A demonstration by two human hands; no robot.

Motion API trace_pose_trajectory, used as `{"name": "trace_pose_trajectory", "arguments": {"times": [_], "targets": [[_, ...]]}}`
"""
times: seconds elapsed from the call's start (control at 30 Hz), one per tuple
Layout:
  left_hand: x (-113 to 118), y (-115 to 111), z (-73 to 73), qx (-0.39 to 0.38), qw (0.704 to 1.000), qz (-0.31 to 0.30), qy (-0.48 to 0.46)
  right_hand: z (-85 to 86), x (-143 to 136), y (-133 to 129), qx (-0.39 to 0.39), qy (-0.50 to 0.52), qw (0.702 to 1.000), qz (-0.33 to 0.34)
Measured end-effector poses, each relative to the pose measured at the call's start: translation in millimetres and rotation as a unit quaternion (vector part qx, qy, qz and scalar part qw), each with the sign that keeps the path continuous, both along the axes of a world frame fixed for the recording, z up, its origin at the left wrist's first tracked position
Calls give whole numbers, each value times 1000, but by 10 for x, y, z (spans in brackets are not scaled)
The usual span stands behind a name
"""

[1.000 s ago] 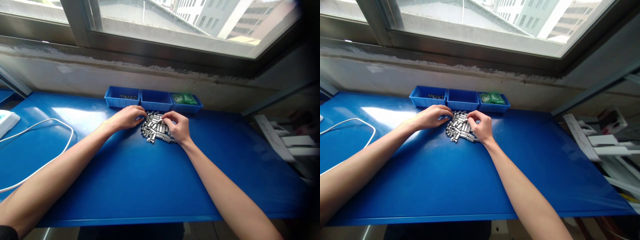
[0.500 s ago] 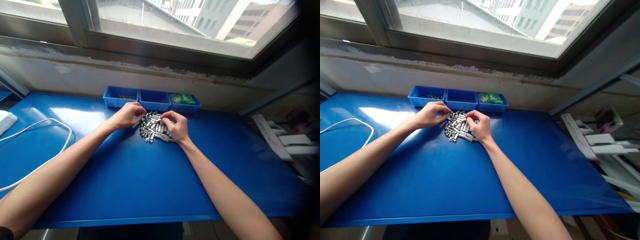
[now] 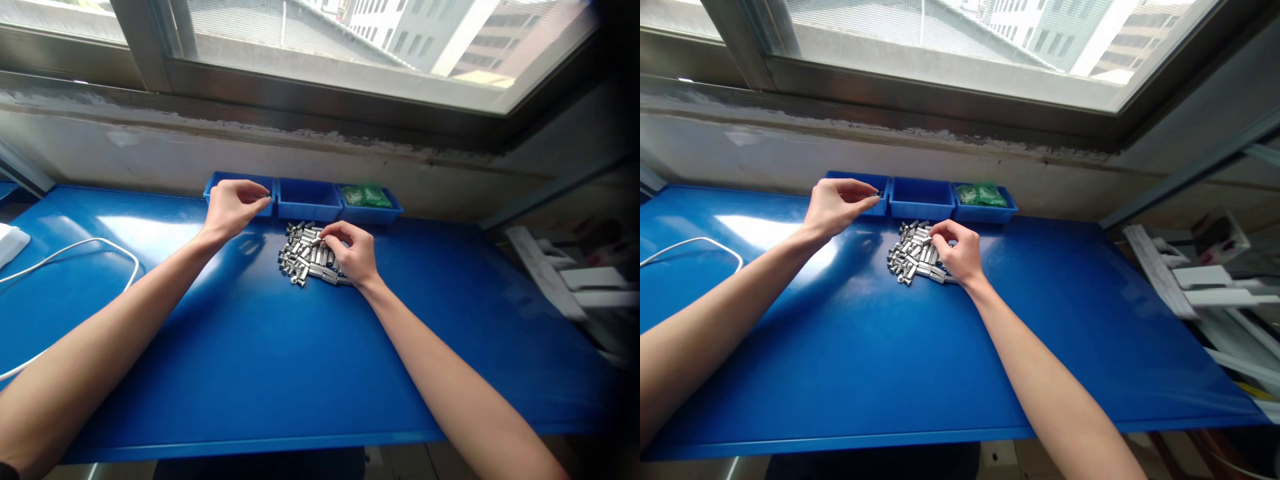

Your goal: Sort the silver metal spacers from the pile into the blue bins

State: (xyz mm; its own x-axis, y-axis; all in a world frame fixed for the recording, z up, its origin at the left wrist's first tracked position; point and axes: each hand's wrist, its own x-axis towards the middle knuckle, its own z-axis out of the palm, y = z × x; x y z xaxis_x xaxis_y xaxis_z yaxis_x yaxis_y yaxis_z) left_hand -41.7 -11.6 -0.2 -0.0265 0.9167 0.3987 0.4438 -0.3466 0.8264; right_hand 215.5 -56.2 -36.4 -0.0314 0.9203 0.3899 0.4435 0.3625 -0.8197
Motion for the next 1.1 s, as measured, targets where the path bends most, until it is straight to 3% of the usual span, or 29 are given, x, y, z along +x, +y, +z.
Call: {"name": "trace_pose_trajectory", "arguments": {"times": [0.1, 0.27, 0.4, 0.5, 0.57, 0.77, 1.1], "targets": [[-43, 12, 5, 3, 999, 46, -26, 3, 1, -1, 1, 1, 1000, -1], [27, -21, 15, 48, 998, 15, -25, 4, -4, -5, 3, 5, 1000, 4], [95, -66, 8, 59, 987, -110, 105, 7, -3, -6, 2, 2, 1000, 1], [96, -73, -67, 74, 946, -209, 237, 17, -4, -10, 5, 0, 1000, 1], [84, -60, -138, 87, 921, -237, 296, 20, -5, -13, 3, 0, 1000, 0], [72, -8, -249, 100, 904, -246, 335, 8, 0, -12, 6, -4, 1000, 0], [84, -22, -234, 91, 918, -234, 306, 12, -7, -8, 5, 2, 1000, 0]]}}
